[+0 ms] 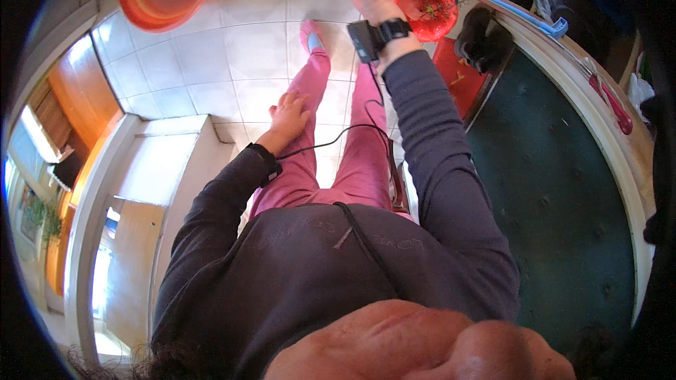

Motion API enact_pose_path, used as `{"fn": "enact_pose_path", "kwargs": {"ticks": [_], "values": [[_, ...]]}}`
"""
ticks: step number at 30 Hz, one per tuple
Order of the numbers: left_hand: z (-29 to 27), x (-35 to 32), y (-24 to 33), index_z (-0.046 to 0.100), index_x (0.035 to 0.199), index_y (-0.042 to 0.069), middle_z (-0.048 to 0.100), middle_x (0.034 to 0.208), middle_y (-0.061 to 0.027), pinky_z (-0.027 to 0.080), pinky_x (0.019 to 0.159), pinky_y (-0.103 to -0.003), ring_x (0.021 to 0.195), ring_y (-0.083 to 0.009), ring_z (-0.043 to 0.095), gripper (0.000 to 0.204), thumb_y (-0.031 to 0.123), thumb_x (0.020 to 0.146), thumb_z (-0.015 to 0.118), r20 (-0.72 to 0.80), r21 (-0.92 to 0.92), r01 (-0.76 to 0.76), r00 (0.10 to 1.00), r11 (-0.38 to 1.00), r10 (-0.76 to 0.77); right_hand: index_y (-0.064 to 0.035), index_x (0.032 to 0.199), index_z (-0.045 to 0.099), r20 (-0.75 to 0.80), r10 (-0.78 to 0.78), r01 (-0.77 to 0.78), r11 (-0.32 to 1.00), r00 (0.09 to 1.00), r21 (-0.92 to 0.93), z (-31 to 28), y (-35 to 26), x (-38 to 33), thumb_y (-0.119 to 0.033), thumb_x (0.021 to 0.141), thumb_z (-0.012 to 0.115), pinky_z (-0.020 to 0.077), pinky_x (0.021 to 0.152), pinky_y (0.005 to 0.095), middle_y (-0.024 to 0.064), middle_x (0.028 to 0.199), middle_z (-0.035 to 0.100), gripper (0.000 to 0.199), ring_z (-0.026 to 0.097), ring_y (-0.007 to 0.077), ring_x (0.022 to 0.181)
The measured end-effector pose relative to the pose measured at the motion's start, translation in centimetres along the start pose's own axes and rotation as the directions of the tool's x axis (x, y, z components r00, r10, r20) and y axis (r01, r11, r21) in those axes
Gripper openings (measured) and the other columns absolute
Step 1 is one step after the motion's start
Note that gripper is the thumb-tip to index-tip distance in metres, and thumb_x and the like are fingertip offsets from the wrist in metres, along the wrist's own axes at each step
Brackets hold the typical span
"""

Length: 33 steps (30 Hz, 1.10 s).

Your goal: The person arranges various fruits and vegetables into a red tray on a tiled kitchen counter, then wipes the counter with a cloth. They move a bunch of grapes, handle a small branch, and later pour water from a kettle into a container at the sink.

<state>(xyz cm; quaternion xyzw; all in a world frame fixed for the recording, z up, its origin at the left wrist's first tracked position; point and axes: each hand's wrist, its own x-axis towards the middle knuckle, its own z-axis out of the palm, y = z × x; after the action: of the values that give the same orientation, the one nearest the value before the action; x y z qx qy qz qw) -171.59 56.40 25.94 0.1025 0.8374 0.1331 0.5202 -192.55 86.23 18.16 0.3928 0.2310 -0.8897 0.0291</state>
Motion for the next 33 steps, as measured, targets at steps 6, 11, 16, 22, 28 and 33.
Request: {"fn": "enact_pose_path", "kwargs": {"ticks": [6, 11, 16, 22, 28, 33], "values": [[0.3, 1.7, 1.7, 0.052, 0.142, 0.013, 0.042, 0.153, -0.0145, 0.031, 0.113, -0.057, 0.145, -0.0364, 0.034, 0.059, 0.032, 0.088, 0.067, -0.073, -0.024, 0.021, 0.997, 0.999, -0.023, 0.0049, 0.136, 0.052, -0.208, -0.307, 0.049, 0.657, 0.929, -0.752, -13.0, 1.6, 2.3, -0.018, 0.092, 0.064, 0.0547, 0.081, 0.0320, 0.0127, 0.122, 0.063, 0.052, 0.062, 0.0176, 0.104], [1.3, 2.2, 2.5, 0.059, 0.137, 0.013, 0.046, 0.152, -0.0103, 0.032, 0.113, -0.057, 0.145, -0.0339, 0.035, 0.054, 0.032, 0.087, 0.068, -0.119, -0.064, -0.026, 0.993, 0.998, 0.019, 0.0027, 0.114, 0.066, -0.328, -0.672, -0.109, 0.347, 0.664, -0.932, -27.0, -5.9, 0.7, -0.012, 0.084, 0.069, 0.0541, 0.089, 0.0412, 0.0203, 0.107, 0.070, 0.034, 0.067, 0.0310, 0.100], [1.2, 2.3, 3.0, 0.060, 0.133, 0.011, 0.052, 0.146, -0.0075, 0.033, 0.112, -0.053, 0.141, -0.0307, 0.041, 0.052, 0.031, 0.086, 0.070, -0.111, -0.069, -0.022, 0.994, 0.997, 0.014, 0.0016, 0.125, 0.061, -0.047, -0.629, -0.063, -0.003, 0.776, -0.998, -31.6, -9.5, 3.4, -0.015, 0.084, 0.072, 0.0476, 0.102, 0.0476, 0.0240, 0.122, 0.064, 0.046, 0.061, 0.0391, 0.114], [0.8, 2.5, 3.7, 0.061, 0.132, 0.010, 0.057, 0.140, -0.0067, 0.035, 0.112, -0.049, 0.137, -0.0286, 0.047, 0.052, 0.030, 0.084, 0.071, -0.142, -0.097, -0.031, 0.990, 0.995, 0.017, 0.0028, 0.128, 0.060, 0.367, -0.489, 0.112, -0.474, 0.791, -0.873, -30.7, -3.2, 5.7, -0.010, 0.083, 0.065, 0.0435, 0.107, 0.0502, 0.0267, 0.131, 0.059, 0.047, 0.055, 0.0448, 0.120], [1.1, 2.3, 3.5, 0.062, 0.131, 0.010, 0.058, 0.139, -0.0064, 0.036, 0.111, -0.048, 0.135, -0.0285, 0.048, 0.051, 0.028, 0.084, 0.072, -0.191, -0.078, -0.043, 0.981, 0.996, 0.028, 0.0050, 0.131, 0.058, 0.108, -0.336, -0.034, -0.389, 0.936, -0.920, -29.7, -4.6, 7.3, -0.007, 0.083, 0.059, 0.0419, 0.110, 0.0489, 0.0294, 0.137, 0.055, 0.049, 0.053, 0.0472, 0.125], [2.6, 2.0, 1.9, 0.061, 0.131, 0.009, 0.058, 0.139, -0.0091, 0.038, 0.111, -0.047, 0.134, -0.0307, 0.049, 0.054, 0.026, 0.082, 0.073, -0.210, -0.156, -0.082, 0.977, 0.984, 0.048, 0.0033, 0.132, 0.061, 0.067, -0.464, -0.032, -0.201, 0.883, -0.979, -29.2, -7.6, 1.8, -0.011, 0.087, 0.054, 0.0404, 0.112, 0.0442, 0.0296, 0.138, 0.055, 0.047, 0.052, 0.0419, 0.130]]}}
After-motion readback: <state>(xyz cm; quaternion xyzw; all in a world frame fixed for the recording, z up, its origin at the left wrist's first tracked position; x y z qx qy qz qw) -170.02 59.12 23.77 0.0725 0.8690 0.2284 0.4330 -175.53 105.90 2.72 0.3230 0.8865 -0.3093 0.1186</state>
